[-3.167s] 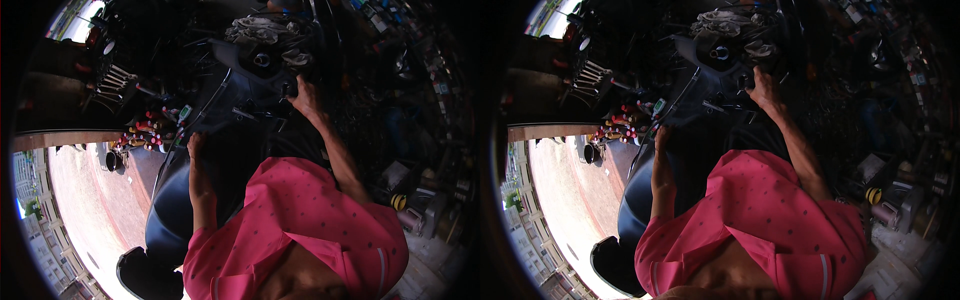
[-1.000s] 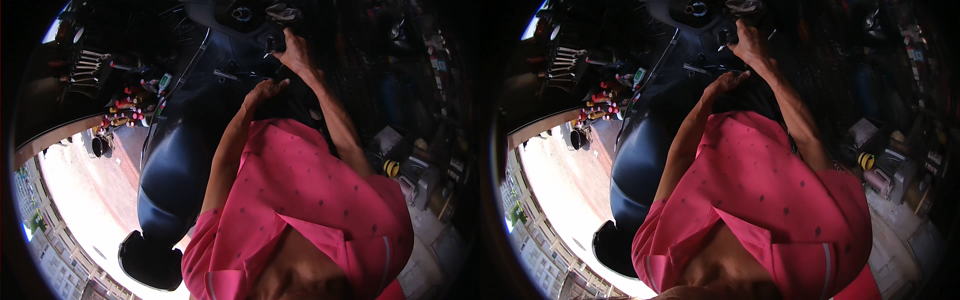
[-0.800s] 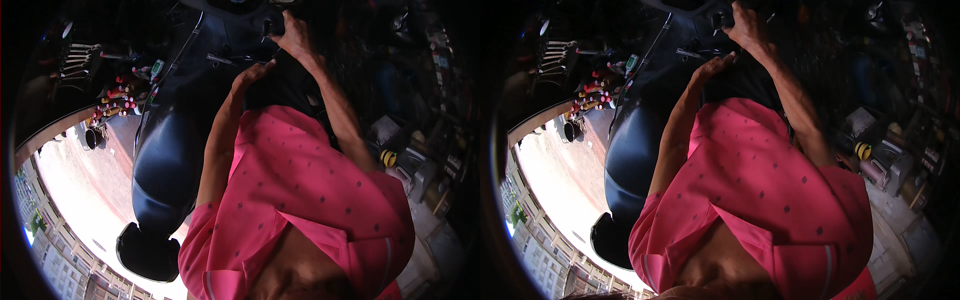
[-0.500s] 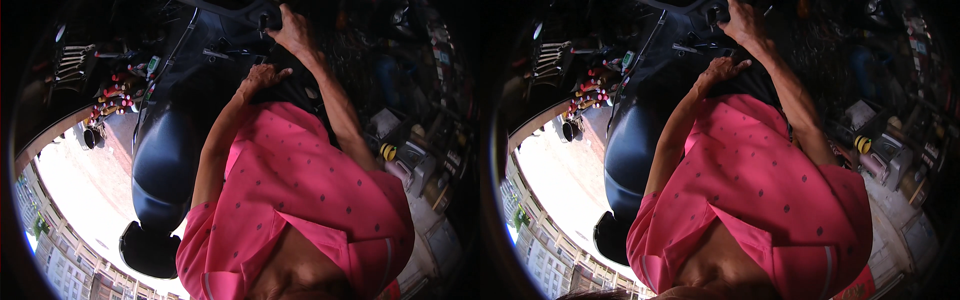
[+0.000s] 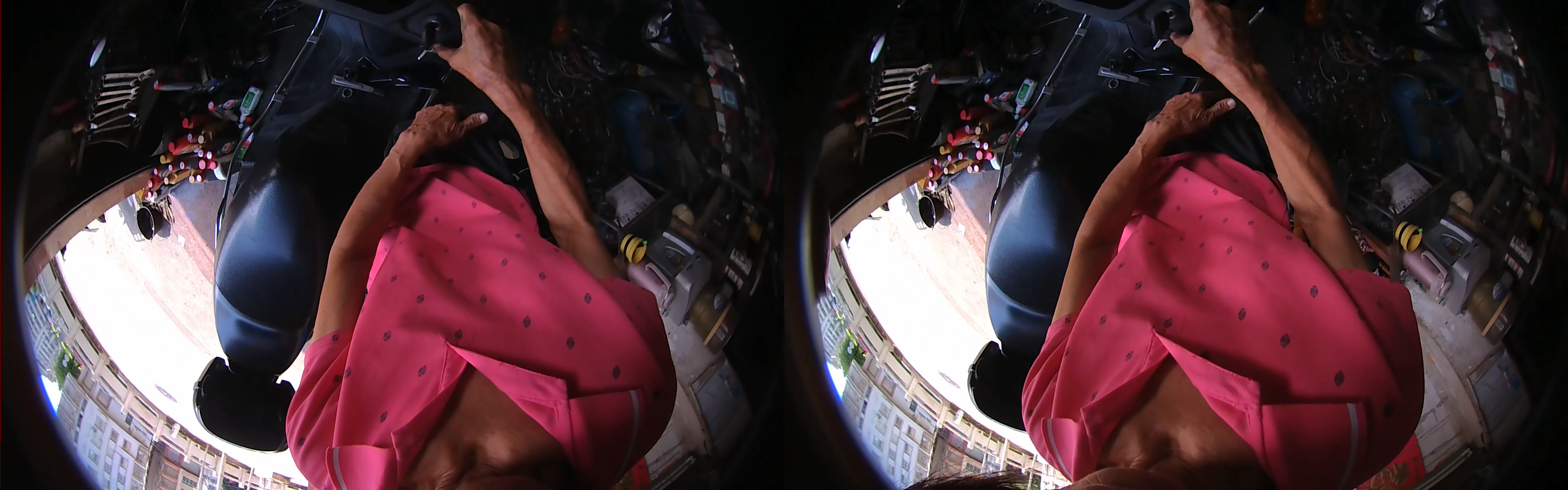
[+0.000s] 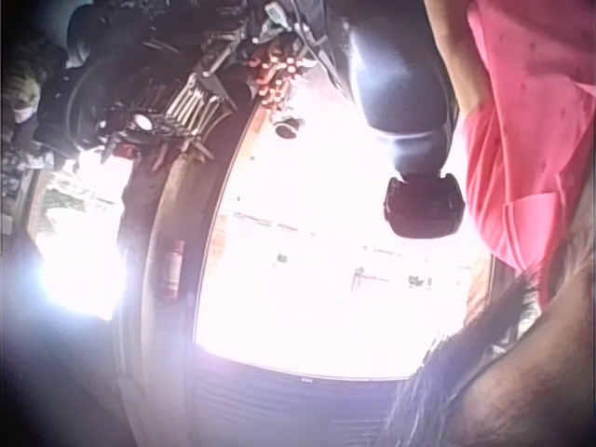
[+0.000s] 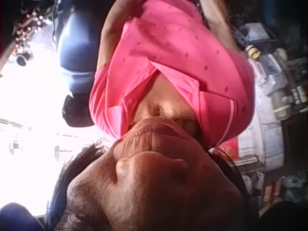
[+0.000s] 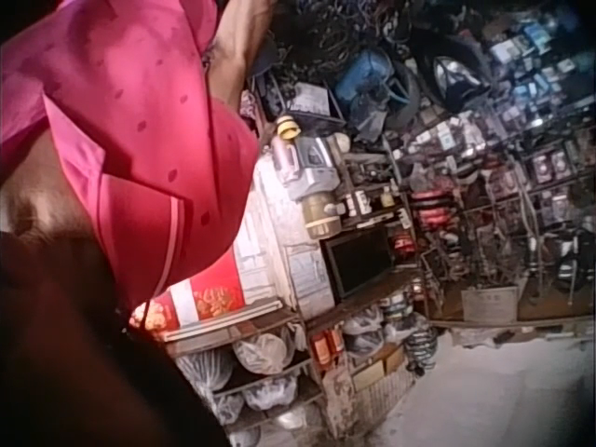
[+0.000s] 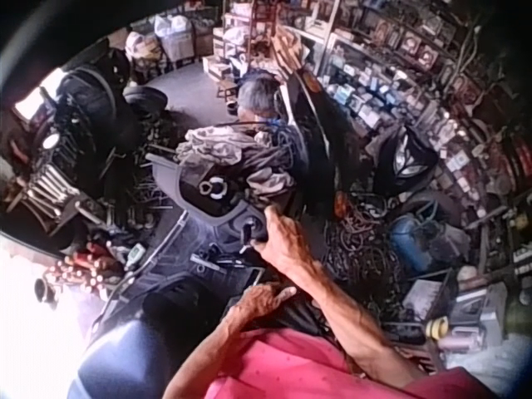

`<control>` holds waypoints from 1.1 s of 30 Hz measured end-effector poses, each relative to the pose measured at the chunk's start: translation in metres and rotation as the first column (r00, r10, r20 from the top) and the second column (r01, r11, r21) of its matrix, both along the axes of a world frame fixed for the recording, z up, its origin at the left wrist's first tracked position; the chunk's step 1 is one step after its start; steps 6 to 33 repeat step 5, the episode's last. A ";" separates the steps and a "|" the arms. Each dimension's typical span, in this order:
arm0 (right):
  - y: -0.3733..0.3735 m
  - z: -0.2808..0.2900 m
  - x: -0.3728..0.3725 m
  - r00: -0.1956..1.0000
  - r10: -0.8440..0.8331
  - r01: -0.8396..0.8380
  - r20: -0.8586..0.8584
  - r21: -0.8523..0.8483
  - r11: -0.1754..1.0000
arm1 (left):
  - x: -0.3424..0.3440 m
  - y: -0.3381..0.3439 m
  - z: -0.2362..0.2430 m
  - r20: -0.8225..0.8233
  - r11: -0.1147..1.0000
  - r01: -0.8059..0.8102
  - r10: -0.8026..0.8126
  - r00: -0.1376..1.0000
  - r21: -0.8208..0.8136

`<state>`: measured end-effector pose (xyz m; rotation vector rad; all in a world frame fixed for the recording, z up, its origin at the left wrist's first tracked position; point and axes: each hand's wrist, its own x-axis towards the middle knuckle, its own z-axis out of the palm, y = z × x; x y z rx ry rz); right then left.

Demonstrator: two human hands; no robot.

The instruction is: The person is repairing the front panel of a motorcycle.

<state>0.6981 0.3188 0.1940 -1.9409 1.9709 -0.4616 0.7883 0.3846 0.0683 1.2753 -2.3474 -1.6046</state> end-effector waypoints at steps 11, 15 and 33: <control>-0.001 0.001 0.001 1.000 -0.006 0.006 -0.008 0.024 1.000 | 0.035 -0.022 -0.006 0.115 0.896 -0.239 0.211 0.971 0.374; -0.001 0.001 0.001 1.000 -0.006 0.006 -0.008 0.024 1.000 | 0.035 -0.022 -0.006 0.115 0.896 -0.239 0.211 0.971 0.374; -0.001 0.001 0.001 1.000 -0.006 0.006 -0.008 0.024 1.000 | 0.035 -0.022 -0.006 0.115 0.896 -0.239 0.211 0.971 0.374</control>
